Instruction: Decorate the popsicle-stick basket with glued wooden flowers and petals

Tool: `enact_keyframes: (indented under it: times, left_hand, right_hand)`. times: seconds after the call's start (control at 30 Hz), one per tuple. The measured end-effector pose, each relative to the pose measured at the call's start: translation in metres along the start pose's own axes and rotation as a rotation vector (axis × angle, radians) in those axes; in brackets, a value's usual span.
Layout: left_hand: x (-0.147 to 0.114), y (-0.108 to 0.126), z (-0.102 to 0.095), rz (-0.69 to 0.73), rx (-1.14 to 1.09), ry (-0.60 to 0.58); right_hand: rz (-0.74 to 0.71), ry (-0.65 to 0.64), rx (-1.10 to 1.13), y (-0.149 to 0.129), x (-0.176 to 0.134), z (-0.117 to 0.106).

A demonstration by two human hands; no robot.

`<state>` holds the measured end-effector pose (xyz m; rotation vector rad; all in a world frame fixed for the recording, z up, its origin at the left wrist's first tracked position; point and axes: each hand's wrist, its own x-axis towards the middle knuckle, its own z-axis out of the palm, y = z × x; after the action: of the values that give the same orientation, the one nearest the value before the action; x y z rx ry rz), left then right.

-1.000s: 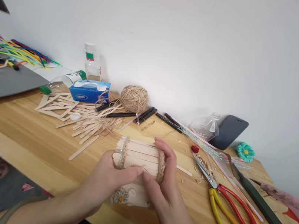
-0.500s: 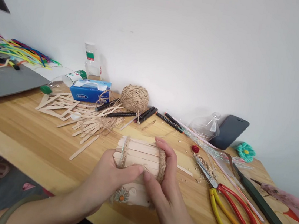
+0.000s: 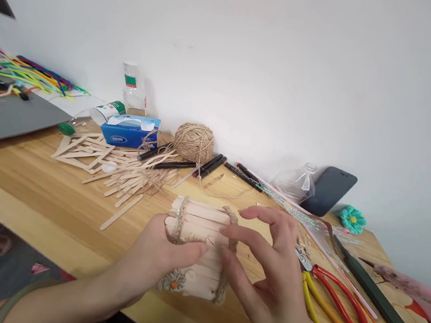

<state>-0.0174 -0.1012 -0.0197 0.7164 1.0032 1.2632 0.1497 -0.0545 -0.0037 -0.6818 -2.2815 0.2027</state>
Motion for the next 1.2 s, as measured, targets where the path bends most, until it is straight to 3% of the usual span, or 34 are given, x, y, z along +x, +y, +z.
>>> enact_keyframes:
  times: [0.13,0.47,0.7,0.97,1.2]
  left_hand:
    - [-0.001,0.002,0.001,-0.004,-0.008,-0.006]
    - [-0.005,0.009,0.006,-0.012,-0.011,0.044]
    - [-0.009,0.013,0.006,-0.043,-0.047,-0.016]
    - [-0.01,0.012,0.007,-0.039,-0.017,-0.01]
    - [-0.008,0.011,0.005,-0.016,-0.001,0.001]
  right_hand:
    - [-0.026,-0.058,0.041,-0.002,0.004,-0.002]
    - [-0.068,-0.011,0.022,-0.007,0.007,-0.002]
    - [-0.081,-0.014,0.051,-0.008,0.008,-0.001]
    - [-0.061,-0.048,0.153,-0.008,0.005,-0.002]
    - [-0.059,0.01,0.157,-0.01,0.004,0.001]
